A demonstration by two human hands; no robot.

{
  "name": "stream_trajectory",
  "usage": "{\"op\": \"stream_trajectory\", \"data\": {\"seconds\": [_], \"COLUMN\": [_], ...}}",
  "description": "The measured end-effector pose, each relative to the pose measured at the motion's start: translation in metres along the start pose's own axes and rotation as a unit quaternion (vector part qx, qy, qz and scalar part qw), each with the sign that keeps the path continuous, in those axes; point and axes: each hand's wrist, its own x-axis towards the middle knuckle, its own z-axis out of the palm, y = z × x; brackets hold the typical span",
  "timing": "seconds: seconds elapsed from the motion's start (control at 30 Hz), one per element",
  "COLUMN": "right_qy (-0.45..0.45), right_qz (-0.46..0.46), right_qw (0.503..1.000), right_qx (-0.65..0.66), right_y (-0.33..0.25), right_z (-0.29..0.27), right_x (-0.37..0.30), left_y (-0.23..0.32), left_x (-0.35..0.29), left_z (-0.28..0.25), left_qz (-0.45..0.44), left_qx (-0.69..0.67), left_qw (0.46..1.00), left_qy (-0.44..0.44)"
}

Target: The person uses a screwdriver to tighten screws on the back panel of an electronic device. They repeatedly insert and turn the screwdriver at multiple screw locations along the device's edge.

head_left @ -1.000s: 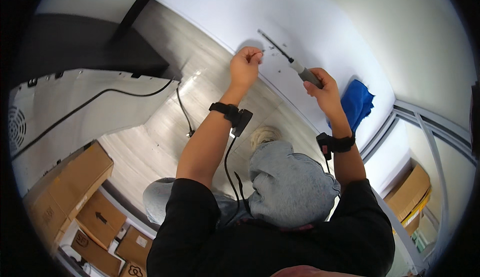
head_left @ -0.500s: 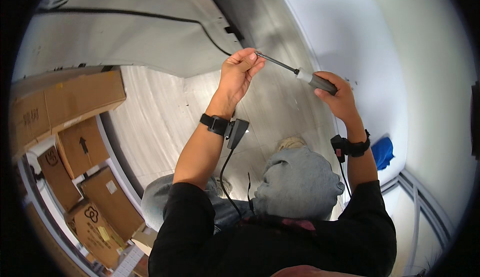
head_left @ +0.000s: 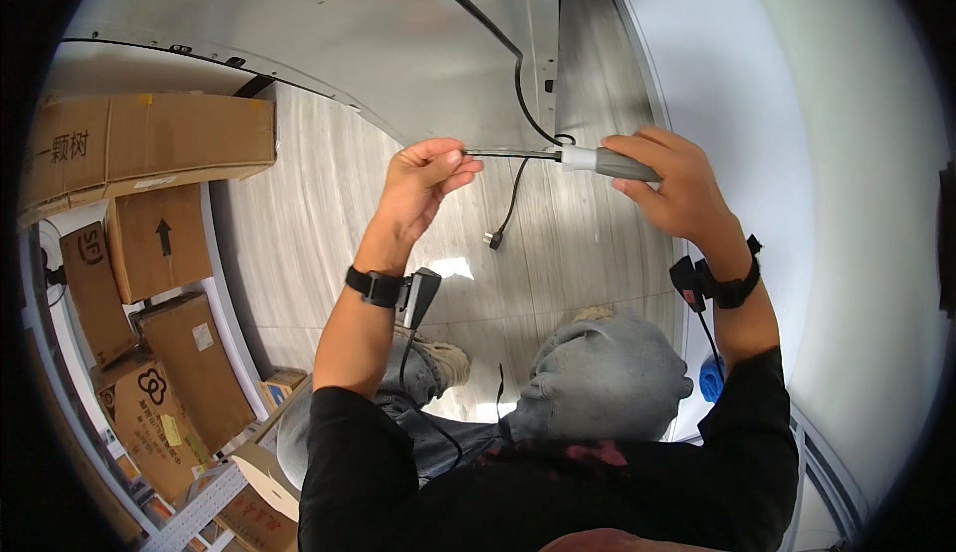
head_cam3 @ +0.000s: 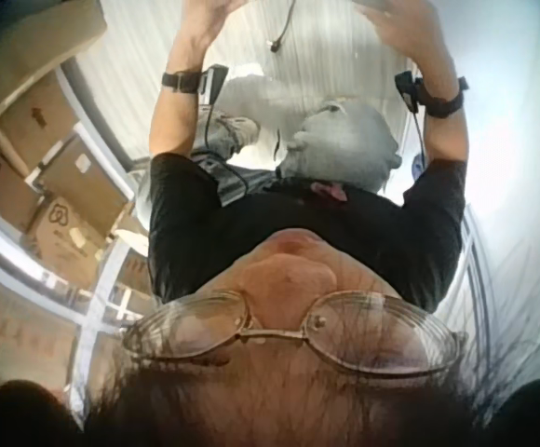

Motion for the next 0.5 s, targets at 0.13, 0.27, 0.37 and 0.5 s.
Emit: {"op": "stream_trajectory", "data": {"seconds": [0.13,0.27,0.37,0.5], "right_qy": [-0.01,-0.013,0.017,0.066], "right_qz": [-0.016,-0.03,-0.065,-0.132], "right_qw": [1.0,0.997,0.993,0.977], "right_qx": [-0.011,-0.069,-0.099,-0.152], "right_y": [-0.013,-0.027,-0.045,-0.081], "right_z": [0.01,0.019,0.027,0.033], "right_x": [0.016,0.024,0.034,0.064], "left_y": [0.014,0.016,0.03,0.072], "left_x": [-0.006,-0.008,-0.009,-0.011], "left_z": [-0.019,-0.03,-0.039,-0.058], "left_qz": [0.003,0.004,0.002,0.003], "left_qx": [0.015,0.062,0.039,0.057], "left_qw": [1.0,0.998,0.999,0.998], "left_qy": [0.001,0.022,0.029,0.035]}}
